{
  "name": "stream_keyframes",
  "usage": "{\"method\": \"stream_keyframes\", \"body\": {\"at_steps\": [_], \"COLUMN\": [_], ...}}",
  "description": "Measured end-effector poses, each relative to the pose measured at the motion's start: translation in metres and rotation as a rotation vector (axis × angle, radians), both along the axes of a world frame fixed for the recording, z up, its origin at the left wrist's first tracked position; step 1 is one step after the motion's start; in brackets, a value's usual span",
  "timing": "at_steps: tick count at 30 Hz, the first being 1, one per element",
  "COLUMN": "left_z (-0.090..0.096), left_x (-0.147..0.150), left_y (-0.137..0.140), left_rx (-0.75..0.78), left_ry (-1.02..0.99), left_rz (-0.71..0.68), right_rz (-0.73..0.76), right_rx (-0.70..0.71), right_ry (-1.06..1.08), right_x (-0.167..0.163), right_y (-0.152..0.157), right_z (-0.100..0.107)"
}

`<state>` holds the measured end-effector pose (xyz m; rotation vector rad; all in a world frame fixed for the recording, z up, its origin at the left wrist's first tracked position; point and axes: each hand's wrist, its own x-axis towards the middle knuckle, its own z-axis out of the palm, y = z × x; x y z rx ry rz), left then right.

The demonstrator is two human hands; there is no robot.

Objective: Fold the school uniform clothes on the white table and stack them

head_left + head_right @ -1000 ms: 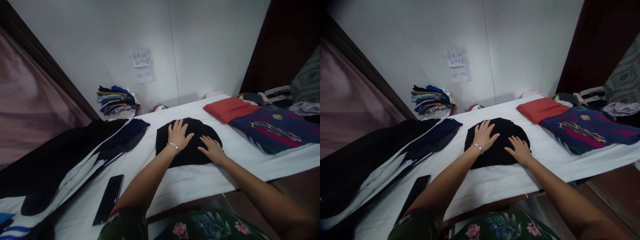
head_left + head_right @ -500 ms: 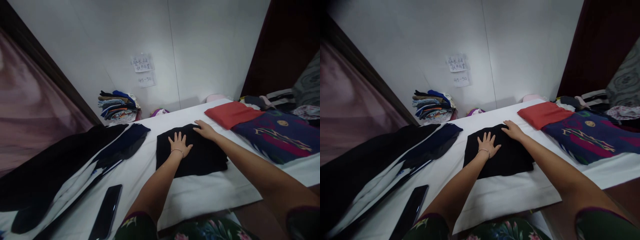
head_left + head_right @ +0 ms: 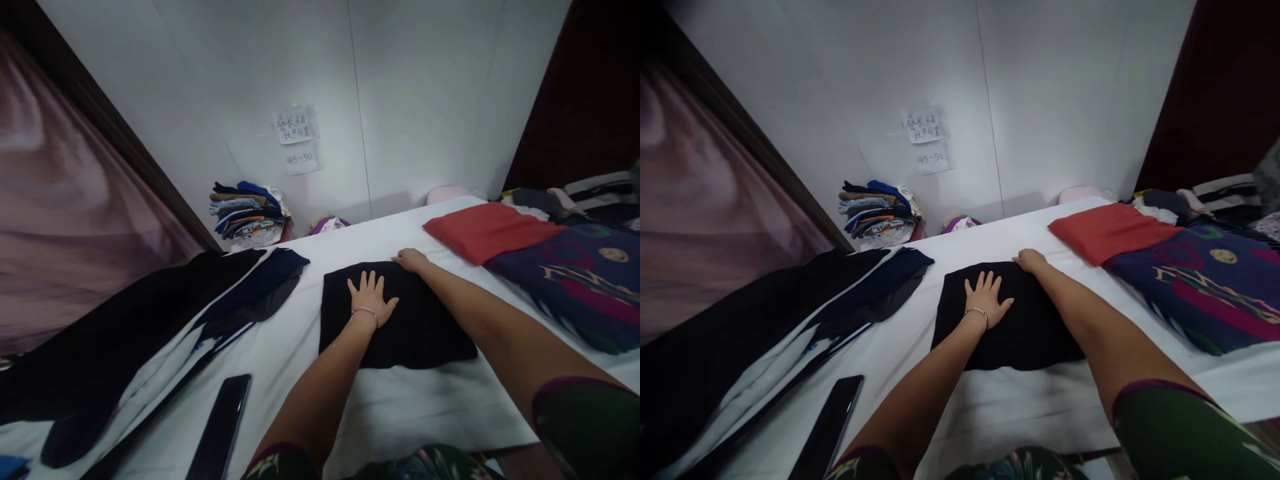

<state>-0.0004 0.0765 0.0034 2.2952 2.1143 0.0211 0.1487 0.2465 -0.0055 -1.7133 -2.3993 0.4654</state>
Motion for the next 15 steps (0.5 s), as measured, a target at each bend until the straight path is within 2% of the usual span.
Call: {"method": "stream_keyframes", "body": {"at_steps": [4,8,12,15], "left_z": [-0.001,-0.003,-0.005,-0.005], "left_x": [0.001,0.002,0.001,0.001], "left_y": [0.004,0.006,0.006,0.005], "left_rx": [-0.05,-0.061,-0.047,-0.031], "left_ry": [-0.003,-0.003,-0.004,-0.011], "left_rz": [0.016,0.023,0.015,0.013], "right_rz": [-0.022,0.027,0.252,0.407], "right_rx": [0.036,0.123,0.201,0.115], "right_ry": [-0.06,-0.032,0.081,0.118], "right_x": [-0.005,-0.011,-0.038,-0.062], "right_y": [-0.005,-0.018,-0.035,-0.041], "right_z": [-0.008,0.009,0.028,0.029]}}
